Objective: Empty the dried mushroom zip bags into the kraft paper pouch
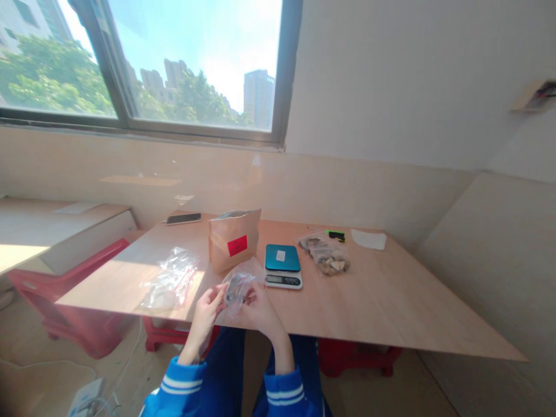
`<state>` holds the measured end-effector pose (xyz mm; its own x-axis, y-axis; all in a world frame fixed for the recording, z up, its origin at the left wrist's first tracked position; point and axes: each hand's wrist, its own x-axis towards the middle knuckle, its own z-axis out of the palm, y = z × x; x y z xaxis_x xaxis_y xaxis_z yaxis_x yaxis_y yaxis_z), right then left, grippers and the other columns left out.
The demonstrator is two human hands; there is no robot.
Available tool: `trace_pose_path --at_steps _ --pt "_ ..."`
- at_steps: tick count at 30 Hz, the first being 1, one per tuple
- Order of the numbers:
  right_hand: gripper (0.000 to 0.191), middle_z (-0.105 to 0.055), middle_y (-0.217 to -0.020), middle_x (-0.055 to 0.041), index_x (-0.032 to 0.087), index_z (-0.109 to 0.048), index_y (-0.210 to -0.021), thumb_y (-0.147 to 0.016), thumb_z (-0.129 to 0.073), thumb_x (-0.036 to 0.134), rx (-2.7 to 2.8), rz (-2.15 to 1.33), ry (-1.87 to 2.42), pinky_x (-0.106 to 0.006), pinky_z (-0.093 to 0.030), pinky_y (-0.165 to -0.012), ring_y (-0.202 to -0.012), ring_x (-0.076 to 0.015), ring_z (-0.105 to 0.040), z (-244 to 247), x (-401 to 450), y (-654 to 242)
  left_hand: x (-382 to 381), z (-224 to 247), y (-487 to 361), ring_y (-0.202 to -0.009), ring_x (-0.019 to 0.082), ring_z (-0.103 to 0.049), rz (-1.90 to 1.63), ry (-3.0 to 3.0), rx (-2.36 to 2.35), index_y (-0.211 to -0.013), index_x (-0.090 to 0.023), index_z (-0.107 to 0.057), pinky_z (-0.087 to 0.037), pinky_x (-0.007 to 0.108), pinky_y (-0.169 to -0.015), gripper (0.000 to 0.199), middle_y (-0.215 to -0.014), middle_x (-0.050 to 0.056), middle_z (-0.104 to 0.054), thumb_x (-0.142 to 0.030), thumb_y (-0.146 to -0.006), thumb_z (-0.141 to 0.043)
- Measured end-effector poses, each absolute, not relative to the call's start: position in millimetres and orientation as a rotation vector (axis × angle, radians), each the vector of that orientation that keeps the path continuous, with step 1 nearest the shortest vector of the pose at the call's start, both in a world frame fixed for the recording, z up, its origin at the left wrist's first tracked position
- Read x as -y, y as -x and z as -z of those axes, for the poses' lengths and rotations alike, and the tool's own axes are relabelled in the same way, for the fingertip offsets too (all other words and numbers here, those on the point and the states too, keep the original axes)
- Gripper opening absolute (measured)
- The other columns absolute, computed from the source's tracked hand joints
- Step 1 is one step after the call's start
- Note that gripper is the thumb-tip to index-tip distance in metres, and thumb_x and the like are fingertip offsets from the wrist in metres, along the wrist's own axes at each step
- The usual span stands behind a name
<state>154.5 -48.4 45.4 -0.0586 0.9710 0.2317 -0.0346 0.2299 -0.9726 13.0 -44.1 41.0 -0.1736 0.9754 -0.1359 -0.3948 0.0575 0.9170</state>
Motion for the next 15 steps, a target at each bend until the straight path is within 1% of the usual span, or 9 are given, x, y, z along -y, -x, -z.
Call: trace_pose_path --at_steps 2,4,7,9,11,14,15 --pt "0.035 -0.071 -0.083 -0.0015 0.023 -0.068 -0.096 -0.063 -0.078 0.03 1.338 -1.189 0.966 -0.03 -0.056 -0.058 -0.069 -0.0188 -0.066 -47 46 -155 45 -44 -14 -0.073 0.017 -0.065 -1.439 -0.705 -1.056 -0.08 -0.013 -0.073 -0.05 0.021 -0.056 0.039 -0.083 0.006 -0.073 -0.038 -0.052 -0.084" --pt "0.035 -0.072 -0.09 -0.0035 0.022 -0.068 -0.099 -0.066 -0.076 0.03 1.327 -1.184 0.954 -0.032 -0.057 -0.065 -0.076 -0.0202 -0.067 -47 43 -156 47 -45 -15 -0.068 0.016 -0.064 -1.433 -0.655 -1.024 -0.08 -0.012 -0.074 -0.049 0.02 -0.054 0.037 -0.079 0.005 -0.072 -0.035 -0.053 -0.084" --pt "0.028 -0.073 -0.095 -0.0058 0.021 -0.069 -0.096 -0.071 -0.072 0.033 1.283 -1.063 0.961 -0.035 -0.055 -0.074 -0.083 -0.0215 -0.067 -45 38 -157 50 -45 -16 -0.064 0.015 -0.063 -1.444 -0.583 -1.003 -0.08 -0.01 -0.072 -0.05 0.022 -0.057 0.031 -0.074 0.004 -0.07 -0.03 -0.058 -0.082" --pt "0.028 -0.073 -0.097 -0.0075 0.02 -0.07 -0.095 -0.072 -0.071 0.036 1.215 -0.976 0.992 -0.036 -0.054 -0.077 -0.084 -0.0218 -0.067 -40 35 -157 51 -44 -16 -0.065 0.014 -0.063 -1.479 -0.53 -1.009 -0.08 -0.01 -0.071 -0.051 0.021 -0.061 0.026 -0.074 0.003 -0.07 -0.025 -0.061 -0.08" --pt "0.033 -0.073 -0.096 -0.0088 0.019 -0.07 -0.097 -0.07 -0.073 0.037 1.153 -0.94 1.015 -0.036 -0.054 -0.076 -0.081 -0.0215 -0.067 -36 32 -157 51 -43 -16 -0.064 0.013 -0.064 -1.504 -0.468 -1.006 -0.08 -0.01 -0.069 -0.052 0.022 -0.064 0.019 -0.073 0.003 -0.07 -0.019 -0.065 -0.076" --pt "0.037 -0.073 -0.095 -0.0092 0.018 -0.069 -0.1 -0.07 -0.073 0.039 1.115 -0.96 1.024 -0.034 -0.055 -0.067 -0.072 -0.0195 -0.066 -34 31 -158 48 -41 -17 -0.064 0.014 -0.065 -1.496 -0.385 -0.986 -0.076 -0.011 -0.067 -0.054 0.024 -0.066 0.006 -0.071 0.004 -0.07 -0.01 -0.07 -0.068" --pt "0.037 -0.073 -0.095 -0.009 0.019 -0.069 -0.101 -0.071 -0.072 0.039 1.108 -0.963 1.031 -0.033 -0.054 -0.064 -0.07 -0.0191 -0.066 -35 31 -158 48 -41 -17 -0.064 0.013 -0.065 -1.49 -0.357 -0.98 -0.075 -0.011 -0.067 -0.055 0.024 -0.067 0.005 -0.071 0.004 -0.07 -0.008 -0.072 -0.065"
